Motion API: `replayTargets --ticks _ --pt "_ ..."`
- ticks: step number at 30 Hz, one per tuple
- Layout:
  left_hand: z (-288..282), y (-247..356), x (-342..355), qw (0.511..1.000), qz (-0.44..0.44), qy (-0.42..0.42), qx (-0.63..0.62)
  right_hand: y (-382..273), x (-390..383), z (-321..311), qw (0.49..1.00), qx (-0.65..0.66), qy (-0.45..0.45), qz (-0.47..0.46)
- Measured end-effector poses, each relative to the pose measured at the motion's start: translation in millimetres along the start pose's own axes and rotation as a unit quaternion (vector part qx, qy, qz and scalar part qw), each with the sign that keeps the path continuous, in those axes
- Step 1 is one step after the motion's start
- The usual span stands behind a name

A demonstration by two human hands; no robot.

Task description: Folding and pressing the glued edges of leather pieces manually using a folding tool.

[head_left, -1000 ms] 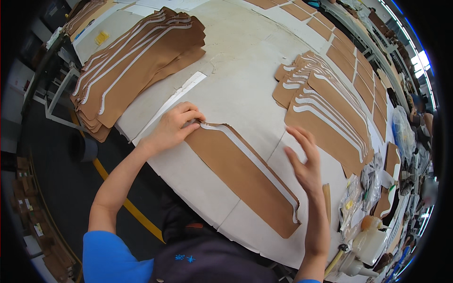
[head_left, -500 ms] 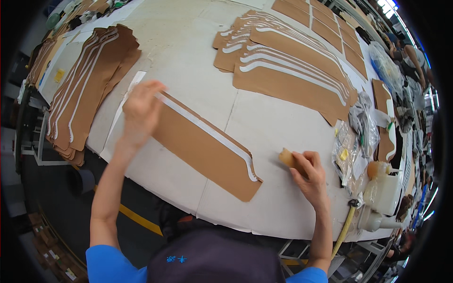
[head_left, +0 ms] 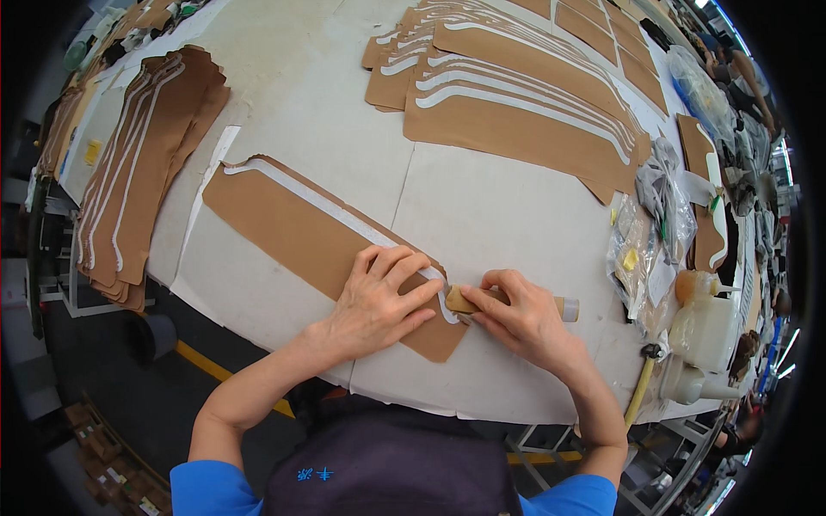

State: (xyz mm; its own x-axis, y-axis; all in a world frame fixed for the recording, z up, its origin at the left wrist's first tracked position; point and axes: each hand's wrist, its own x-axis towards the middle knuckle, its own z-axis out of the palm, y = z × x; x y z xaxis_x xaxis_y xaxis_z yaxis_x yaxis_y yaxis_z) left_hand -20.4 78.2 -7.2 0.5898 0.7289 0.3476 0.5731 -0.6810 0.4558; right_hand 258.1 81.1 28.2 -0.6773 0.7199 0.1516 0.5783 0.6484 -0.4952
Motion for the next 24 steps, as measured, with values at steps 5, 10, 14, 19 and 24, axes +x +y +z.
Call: replayTargets --ticks 5,10,14,19,24 --pt "-4.7 11.7 -15.7 1.000 -0.003 -0.018 -0.015 -23.8 -11.5 11.8 0.998 -0.055 0.016 -0.020" --pt "-1.6 17.5 -24.3 1.000 -0.009 -0.006 0.000 -29.8 -15.8 23.7 0.996 -0.074 0.056 -0.019" --pt "-0.4 17.8 -25.9 1.000 -0.009 -0.003 0.015 -25.2 -7.2 20.7 0.995 -0.079 0.049 -0.037" --pt "-0.2 19.4 -25.6 1.000 -0.017 -0.007 0.012 -16.2 -2.3 14.5 0.993 -0.084 0.021 -0.076" --pt "-1.0 21.6 -29.0 1.000 -0.018 -0.013 0.008 -18.3 -3.6 11.0 0.992 -0.087 -0.005 -0.094"
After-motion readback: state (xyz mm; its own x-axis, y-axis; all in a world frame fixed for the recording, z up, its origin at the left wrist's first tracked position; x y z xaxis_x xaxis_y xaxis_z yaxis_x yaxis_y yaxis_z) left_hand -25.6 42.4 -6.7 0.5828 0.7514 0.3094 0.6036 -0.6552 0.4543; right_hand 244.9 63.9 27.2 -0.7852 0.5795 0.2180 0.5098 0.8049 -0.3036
